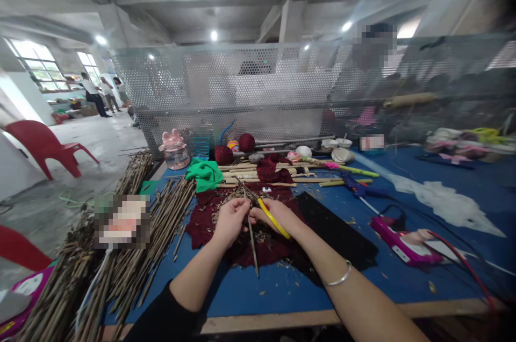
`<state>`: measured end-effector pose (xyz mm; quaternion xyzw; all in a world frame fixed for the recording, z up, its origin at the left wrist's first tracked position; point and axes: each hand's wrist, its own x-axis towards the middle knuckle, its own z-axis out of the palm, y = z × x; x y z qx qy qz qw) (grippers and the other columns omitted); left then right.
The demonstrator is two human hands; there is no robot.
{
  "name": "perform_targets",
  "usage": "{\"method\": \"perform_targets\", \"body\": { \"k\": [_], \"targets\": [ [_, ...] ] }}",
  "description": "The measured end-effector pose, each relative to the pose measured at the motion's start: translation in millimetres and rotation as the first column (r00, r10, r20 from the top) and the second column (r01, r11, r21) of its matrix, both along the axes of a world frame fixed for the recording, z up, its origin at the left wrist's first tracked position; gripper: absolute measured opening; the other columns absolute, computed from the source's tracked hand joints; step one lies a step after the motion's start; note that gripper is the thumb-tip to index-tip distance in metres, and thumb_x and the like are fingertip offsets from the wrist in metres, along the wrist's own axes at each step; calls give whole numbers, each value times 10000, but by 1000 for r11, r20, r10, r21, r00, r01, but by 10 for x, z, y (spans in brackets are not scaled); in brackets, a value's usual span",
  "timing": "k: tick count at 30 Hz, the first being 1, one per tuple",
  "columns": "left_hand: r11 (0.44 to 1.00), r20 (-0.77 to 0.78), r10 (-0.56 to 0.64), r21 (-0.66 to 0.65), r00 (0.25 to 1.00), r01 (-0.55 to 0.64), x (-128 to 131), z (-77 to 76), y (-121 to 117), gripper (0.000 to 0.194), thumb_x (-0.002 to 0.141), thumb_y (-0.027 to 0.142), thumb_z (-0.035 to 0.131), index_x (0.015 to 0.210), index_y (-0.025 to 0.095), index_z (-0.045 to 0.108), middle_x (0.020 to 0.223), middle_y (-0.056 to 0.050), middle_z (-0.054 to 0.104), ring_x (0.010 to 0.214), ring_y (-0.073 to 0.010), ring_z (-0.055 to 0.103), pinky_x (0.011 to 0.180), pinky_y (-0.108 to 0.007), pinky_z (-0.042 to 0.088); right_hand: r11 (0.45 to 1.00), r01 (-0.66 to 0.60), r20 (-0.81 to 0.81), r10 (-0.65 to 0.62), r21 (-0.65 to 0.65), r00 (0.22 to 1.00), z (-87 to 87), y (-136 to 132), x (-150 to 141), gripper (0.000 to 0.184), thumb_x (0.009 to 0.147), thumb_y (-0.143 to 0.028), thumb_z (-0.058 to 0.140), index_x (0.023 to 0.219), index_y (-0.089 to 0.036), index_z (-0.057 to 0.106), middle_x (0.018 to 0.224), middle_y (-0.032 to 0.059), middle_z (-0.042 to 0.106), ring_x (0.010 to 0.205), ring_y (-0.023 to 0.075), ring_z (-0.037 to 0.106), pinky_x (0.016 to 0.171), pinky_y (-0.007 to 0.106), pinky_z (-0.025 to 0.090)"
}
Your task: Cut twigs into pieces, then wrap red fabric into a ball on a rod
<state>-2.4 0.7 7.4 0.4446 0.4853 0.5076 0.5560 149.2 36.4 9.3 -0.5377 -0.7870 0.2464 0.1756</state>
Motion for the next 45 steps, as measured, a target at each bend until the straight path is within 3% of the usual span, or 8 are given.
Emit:
{"method": "perform_targets", "body": {
  "k": [11, 18, 27, 33, 39, 45],
  "targets": [
    [997, 45, 49, 51, 998, -51, 27, 5, -13, 410, 637, 476, 647, 834, 140, 519, 502, 60, 520, 394, -63, 480, 300, -140, 372, 1000, -18, 21, 18, 9, 1000, -19, -38, -60, 458, 739, -617, 502, 866, -177, 497, 818, 75, 601, 708, 181, 546, 611, 255, 364],
    [998, 15, 37, 58, 999, -38, 34, -20, -19, 416, 656, 496, 620, 865, 159, 495, 509, 56, 532, 406, -97, 535, 276, -145, 335, 999, -25, -20, 25, -21, 999, 30, -49, -40, 439, 731, -577, 550, 891, -168, 523, 819, 67, 613, 713, 174, 556, 619, 246, 366],
    [998, -39, 43, 45, 998, -41, 20, -58, -6, 347, 703, 457, 587, 850, 167, 466, 498, 35, 567, 392, -103, 547, 271, -132, 306, 998, -31, -68, 27, -55, 997, -13, -54, -48, 465, 760, -604, 478, 761, -159, 613, 721, 49, 631, 658, 159, 549, 577, 225, 359],
    [997, -54, 75, -10, 996, -76, 18, -16, 2, 261, 746, 366, 573, 857, 143, 493, 643, -14, 615, 474, -113, 610, 278, -117, 317, 997, -21, -41, 18, -77, 999, -76, 5, -42, 545, 748, -648, 434, 682, -139, 617, 593, 19, 573, 542, 125, 488, 485, 212, 287],
    [996, 34, 85, 22, 996, -86, -3, -21, 23, 289, 751, 364, 583, 913, 127, 553, 616, 2, 594, 468, -85, 574, 320, -130, 392, 998, 28, 63, -32, 61, 998, -73, 19, 6, 502, 720, -662, 471, 821, -181, 573, 780, 52, 627, 670, 163, 556, 550, 228, 313],
    [993, 30, 118, 2, 993, -118, -1, -27, 8, 350, 720, 360, 637, 966, 117, 583, 652, -20, 635, 460, -78, 554, 324, -139, 409, 1000, -14, 42, 13, 16, 999, -35, -24, 7, 521, 704, -620, 543, 979, -178, 509, 915, 89, 622, 780, 200, 579, 611, 245, 340]
  ]
}}
